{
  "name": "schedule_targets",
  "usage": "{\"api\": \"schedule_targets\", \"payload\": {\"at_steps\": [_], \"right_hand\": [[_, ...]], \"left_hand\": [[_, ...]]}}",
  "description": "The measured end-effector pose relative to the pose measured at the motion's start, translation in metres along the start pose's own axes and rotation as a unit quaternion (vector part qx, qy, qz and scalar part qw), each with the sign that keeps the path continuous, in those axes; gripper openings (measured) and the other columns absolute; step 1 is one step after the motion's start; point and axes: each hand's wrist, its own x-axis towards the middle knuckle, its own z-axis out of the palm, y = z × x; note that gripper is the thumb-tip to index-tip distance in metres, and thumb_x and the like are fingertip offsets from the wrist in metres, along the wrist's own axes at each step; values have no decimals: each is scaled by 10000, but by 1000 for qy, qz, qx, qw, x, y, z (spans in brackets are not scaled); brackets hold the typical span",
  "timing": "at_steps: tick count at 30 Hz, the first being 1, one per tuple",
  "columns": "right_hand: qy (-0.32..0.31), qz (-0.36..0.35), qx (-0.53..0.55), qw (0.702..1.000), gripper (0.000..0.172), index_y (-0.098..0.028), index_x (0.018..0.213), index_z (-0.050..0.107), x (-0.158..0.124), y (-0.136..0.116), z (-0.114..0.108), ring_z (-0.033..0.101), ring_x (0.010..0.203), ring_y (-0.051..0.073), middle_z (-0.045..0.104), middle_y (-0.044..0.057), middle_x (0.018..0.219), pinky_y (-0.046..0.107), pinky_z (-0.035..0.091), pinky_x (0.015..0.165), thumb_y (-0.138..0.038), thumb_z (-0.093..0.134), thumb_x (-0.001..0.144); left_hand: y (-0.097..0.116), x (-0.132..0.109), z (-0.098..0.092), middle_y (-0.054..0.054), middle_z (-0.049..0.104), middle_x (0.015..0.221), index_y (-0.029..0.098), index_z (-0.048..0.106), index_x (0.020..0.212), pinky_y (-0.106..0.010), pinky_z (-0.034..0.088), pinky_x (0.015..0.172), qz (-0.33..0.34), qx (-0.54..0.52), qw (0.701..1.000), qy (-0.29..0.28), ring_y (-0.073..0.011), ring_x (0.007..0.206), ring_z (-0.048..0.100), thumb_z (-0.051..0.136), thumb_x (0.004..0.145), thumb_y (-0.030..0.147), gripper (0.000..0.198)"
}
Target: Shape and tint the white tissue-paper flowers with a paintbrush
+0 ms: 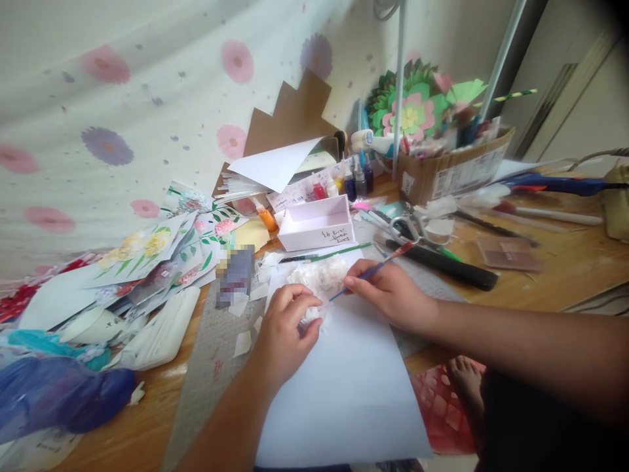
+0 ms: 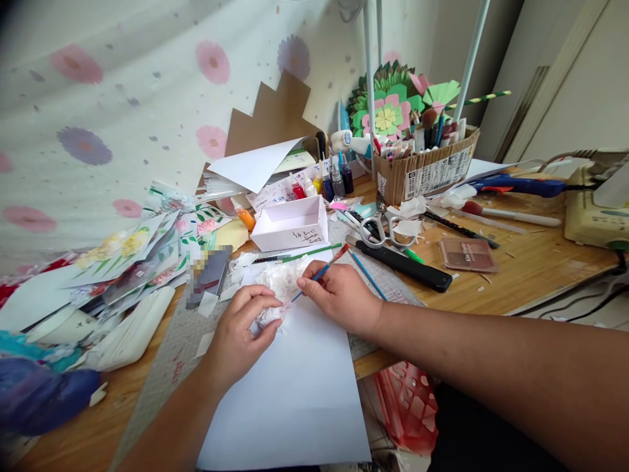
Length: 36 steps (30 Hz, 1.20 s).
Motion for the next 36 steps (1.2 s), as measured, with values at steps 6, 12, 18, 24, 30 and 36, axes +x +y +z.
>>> {"api": "schedule_targets", "payload": {"at_steps": [6, 12, 18, 24, 30, 36], "right_hand": [[-11, -7, -20, 1000, 223, -167, 725, 596, -3, -1, 2, 589, 649, 159, 642, 38, 698, 271, 428, 624, -301, 471, 852], [-23, -53, 11, 998, 186, -174, 756, 608, -9, -5, 7, 593, 671, 140, 648, 25, 718, 244, 448, 634, -294, 496, 844], [-36, -56, 24, 997, 167, -161, 783, 616, -11, -4, 11, 612, 704, 152, 657, 44, 748, 257, 469, 652, -282, 515, 839], [-43, -61, 33, 997, 166, -163, 790, 614, -12, -4, 11, 615, 740, 158, 660, 50, 776, 270, 472, 683, -282, 514, 847], [-54, -59, 29, 996, 169, -160, 807, 614, -12, -1, 12, 607, 732, 157, 653, 54, 776, 271, 470, 674, -282, 506, 853], [-52, -58, 31, 996, 181, -152, 796, 609, -13, 2, 14, 611, 746, 167, 657, 63, 787, 289, 473, 689, -286, 501, 853]], "left_hand": [[-1, 0, -1, -53, 480, 1115, 258, 600, 990, -367, 434, 882, 16, 32, 999, -15, -217, 1062, 463, 499, 783, 96, 281], [-1, 3, -3, -54, 519, 1069, 226, 586, 969, -368, 417, 916, -14, -9, 999, 34, -209, 1047, 495, 496, 772, 104, 249], [-31, -8, -41, -9, 616, 880, 236, 569, 970, -305, 468, 735, -206, 51, 964, 158, -170, 781, 583, 507, 793, 245, 188], [-74, -20, -83, -27, 645, 955, 237, 606, 914, -314, 442, 662, -318, 197, 927, -12, -219, 796, 597, 548, 746, 355, 213], [-97, -19, -71, -64, 614, 1056, 208, 567, 1040, -307, 448, 729, -288, 204, 936, -15, -225, 916, 584, 519, 772, 360, 312], [-114, -10, -66, -58, 574, 983, 219, 608, 993, -322, 421, 799, -249, 220, 943, 0, -228, 944, 540, 545, 737, 271, 269]]}}
